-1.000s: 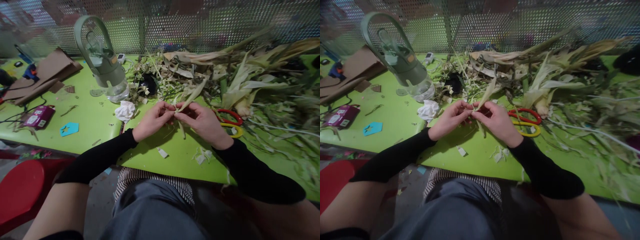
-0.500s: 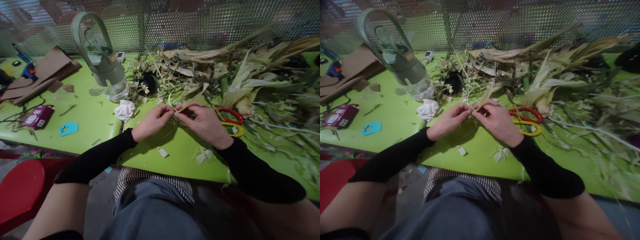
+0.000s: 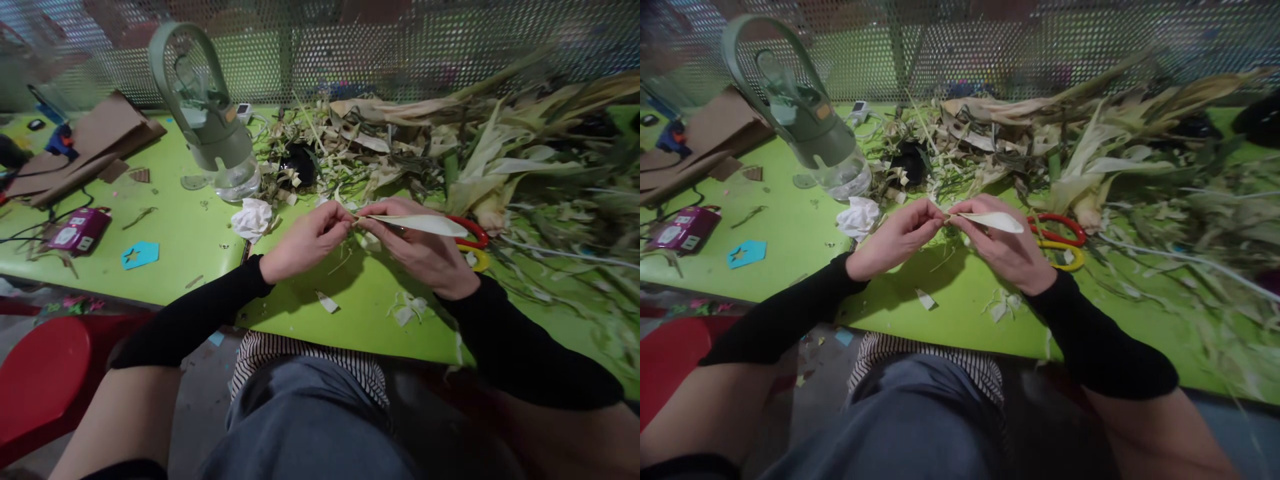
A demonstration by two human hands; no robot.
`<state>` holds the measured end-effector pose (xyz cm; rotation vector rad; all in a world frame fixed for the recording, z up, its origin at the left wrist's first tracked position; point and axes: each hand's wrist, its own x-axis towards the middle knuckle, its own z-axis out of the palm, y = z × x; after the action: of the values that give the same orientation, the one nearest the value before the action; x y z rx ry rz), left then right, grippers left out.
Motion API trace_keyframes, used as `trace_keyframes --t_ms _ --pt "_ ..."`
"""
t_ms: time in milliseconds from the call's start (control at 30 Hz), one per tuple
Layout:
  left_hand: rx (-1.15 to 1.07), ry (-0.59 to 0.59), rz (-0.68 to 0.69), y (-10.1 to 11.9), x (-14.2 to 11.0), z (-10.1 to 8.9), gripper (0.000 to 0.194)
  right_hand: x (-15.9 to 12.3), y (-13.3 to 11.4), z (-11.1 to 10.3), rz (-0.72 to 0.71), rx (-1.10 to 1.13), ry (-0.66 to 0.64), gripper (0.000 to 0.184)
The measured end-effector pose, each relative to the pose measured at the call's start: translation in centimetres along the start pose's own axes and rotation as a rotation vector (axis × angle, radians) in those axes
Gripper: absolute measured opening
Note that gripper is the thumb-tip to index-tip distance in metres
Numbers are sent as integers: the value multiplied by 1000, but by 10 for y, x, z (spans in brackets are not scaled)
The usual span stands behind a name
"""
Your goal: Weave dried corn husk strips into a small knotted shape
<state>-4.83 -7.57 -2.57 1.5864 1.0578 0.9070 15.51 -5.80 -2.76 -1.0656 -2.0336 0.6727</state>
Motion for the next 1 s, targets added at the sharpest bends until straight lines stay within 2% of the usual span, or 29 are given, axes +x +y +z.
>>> trace_keyframes --t_ms 67,233,300,400,467,700,767,900,1000 --pt "-56 0 -21 2 -1 1 15 0 1 -1 18 20 4 25" --pt "-262 -71 -160 -2 -2 4 7 2 0 -3 215 185 35 31" --pt "-334 -88 -182 -6 -2 5 4 3 0 -2 225 201 40 31" --pt "-407 -92 -150 -12 -1 5 19 3 0 0 206 188 19 33" --pt "-429 -109 -135 -14 0 4 23 2 0 2 213 206 2 34" --pt "-519 -155 -186 -22 4 7 16 1 5 9 253 323 -29 36" --pt "-535 -127 -196 -25 6 7 15 2 8 10 246 316 -44 37" --pt "-530 6 -173 -27 12 3 15 4 13 9 236 282 -41 38" --pt "-543 41 -196 -27 16 -1 13 5 13 9 209 254 -65 39"
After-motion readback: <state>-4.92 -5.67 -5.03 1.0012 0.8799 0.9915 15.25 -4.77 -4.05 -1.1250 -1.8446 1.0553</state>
